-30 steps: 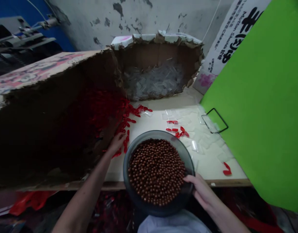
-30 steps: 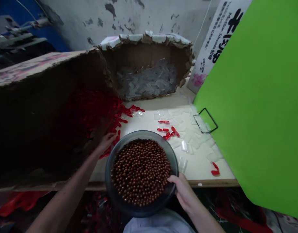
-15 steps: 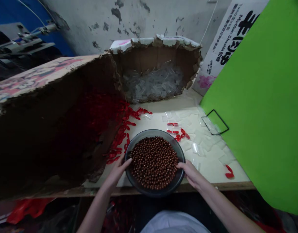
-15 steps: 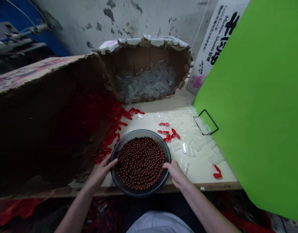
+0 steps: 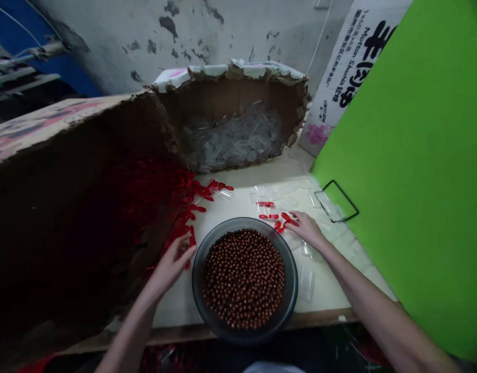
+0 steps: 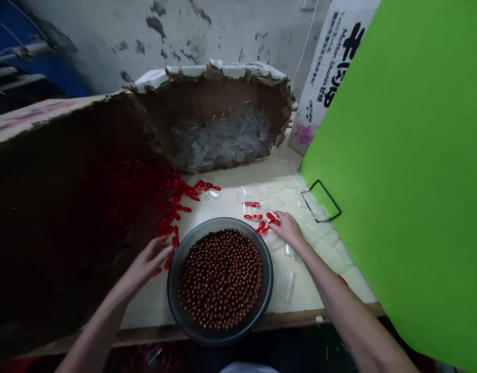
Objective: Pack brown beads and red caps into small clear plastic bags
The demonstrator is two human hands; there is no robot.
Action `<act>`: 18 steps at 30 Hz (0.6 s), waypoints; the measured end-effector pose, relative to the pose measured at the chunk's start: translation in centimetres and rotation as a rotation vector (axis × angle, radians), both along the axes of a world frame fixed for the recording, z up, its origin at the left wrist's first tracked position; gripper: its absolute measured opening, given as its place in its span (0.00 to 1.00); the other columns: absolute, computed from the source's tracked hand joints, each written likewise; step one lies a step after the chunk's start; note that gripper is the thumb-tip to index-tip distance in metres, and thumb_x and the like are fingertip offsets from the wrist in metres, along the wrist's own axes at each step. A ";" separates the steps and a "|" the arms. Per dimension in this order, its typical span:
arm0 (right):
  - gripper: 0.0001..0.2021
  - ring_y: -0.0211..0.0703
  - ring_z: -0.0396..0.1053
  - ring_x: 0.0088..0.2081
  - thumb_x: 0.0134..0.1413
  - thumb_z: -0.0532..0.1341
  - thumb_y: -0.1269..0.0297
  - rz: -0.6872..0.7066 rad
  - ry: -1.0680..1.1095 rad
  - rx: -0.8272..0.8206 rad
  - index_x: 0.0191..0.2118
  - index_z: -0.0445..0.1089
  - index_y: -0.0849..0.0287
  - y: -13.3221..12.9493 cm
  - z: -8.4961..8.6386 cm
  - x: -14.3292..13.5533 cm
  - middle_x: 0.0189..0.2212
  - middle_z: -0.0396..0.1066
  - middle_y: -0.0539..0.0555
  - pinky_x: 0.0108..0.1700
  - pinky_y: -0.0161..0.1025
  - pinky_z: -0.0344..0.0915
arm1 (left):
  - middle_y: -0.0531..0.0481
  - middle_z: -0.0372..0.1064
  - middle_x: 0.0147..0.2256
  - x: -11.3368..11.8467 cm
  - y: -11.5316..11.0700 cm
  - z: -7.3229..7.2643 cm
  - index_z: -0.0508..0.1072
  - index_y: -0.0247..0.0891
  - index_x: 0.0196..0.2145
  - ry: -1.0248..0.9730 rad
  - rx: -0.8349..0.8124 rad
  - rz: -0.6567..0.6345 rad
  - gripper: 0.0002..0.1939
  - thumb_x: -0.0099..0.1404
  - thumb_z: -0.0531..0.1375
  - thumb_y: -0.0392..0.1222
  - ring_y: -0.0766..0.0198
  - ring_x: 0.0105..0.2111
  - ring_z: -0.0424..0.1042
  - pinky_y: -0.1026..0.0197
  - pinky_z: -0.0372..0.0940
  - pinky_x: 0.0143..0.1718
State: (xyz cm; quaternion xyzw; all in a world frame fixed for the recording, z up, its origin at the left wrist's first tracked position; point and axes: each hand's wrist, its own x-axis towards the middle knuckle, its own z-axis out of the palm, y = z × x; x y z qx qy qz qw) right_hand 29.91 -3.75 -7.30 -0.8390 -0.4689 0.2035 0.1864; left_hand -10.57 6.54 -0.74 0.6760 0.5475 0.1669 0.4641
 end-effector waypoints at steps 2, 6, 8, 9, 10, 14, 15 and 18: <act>0.31 0.55 0.67 0.47 0.43 0.66 0.51 0.050 -0.055 -0.030 0.53 0.67 0.60 1.3 -0.9 -0.4 0.48 0.66 0.63 0.48 0.44 0.63 | 0.41 0.69 0.49 3.3 3.6 1.6 0.61 0.38 0.55 0.040 0.134 -0.117 0.29 0.62 0.53 0.57 0.54 0.49 0.70 0.53 0.65 0.49; 0.34 0.58 0.66 0.46 0.37 0.69 0.49 0.136 -0.128 -0.068 0.52 0.67 0.58 1.8 -1.4 -1.2 0.47 0.64 0.63 0.46 0.46 0.62 | 0.39 0.68 0.48 14.4 8.6 1.5 0.60 0.33 0.57 0.352 0.274 -0.678 0.25 0.67 0.48 0.49 0.59 0.45 0.71 0.59 0.65 0.46; 0.32 0.58 0.66 0.45 0.40 0.68 0.49 0.192 -0.185 -0.083 0.52 0.66 0.57 1.6 -1.4 -1.4 0.45 0.64 0.63 0.45 0.47 0.62 | 0.39 0.67 0.50 20.3 9.4 -0.1 0.61 0.35 0.56 0.413 0.280 -0.805 0.26 0.62 0.56 0.46 0.58 0.46 0.71 0.60 0.65 0.46; 0.32 0.58 0.66 0.45 0.41 0.67 0.49 0.219 -0.217 -0.090 0.52 0.65 0.58 1.7 -1.5 -1.4 0.45 0.65 0.64 0.45 0.48 0.62 | 0.38 0.65 0.51 22.8 9.5 -1.0 0.62 0.36 0.56 0.439 0.284 -0.860 0.28 0.58 0.60 0.45 0.56 0.47 0.70 0.60 0.65 0.47; 0.32 0.58 0.67 0.45 0.42 0.67 0.49 0.244 -0.244 -0.098 0.52 0.64 0.58 1.8 -1.5 -1.3 0.44 0.65 0.64 0.44 0.48 0.62 | 0.37 0.64 0.51 25.0 9.4 -2.0 0.64 0.36 0.54 0.463 0.287 -0.905 0.30 0.55 0.63 0.45 0.53 0.47 0.69 0.58 0.64 0.47; 0.34 0.56 0.67 0.46 0.38 0.69 0.50 0.297 -0.237 -0.101 0.51 0.63 0.60 2.6 -2.1 -0.6 0.44 0.66 0.63 0.44 0.45 0.63 | 0.33 0.61 0.53 30.0 8.6 -4.8 0.65 0.35 0.51 0.565 0.320 -1.029 0.33 0.49 0.67 0.48 0.44 0.53 0.62 0.49 0.62 0.50; 0.34 0.56 0.67 0.46 0.38 0.69 0.49 0.309 -0.223 -0.101 0.50 0.62 0.60 2.8 -2.3 -0.4 0.44 0.66 0.63 0.45 0.45 0.64 | 0.33 0.60 0.53 30.4 8.5 -5.2 0.64 0.35 0.52 0.585 0.328 -1.044 0.34 0.49 0.67 0.50 0.43 0.54 0.60 0.48 0.61 0.51; 0.34 0.55 0.67 0.48 0.39 0.68 0.51 0.361 -0.171 -0.063 0.51 0.60 0.61 2.9 -2.8 0.1 0.47 0.65 0.63 0.46 0.45 0.64 | 0.32 0.55 0.56 30.8 8.6 -5.9 0.59 0.36 0.55 0.637 0.337 -1.057 0.39 0.50 0.65 0.56 0.42 0.58 0.55 0.44 0.58 0.53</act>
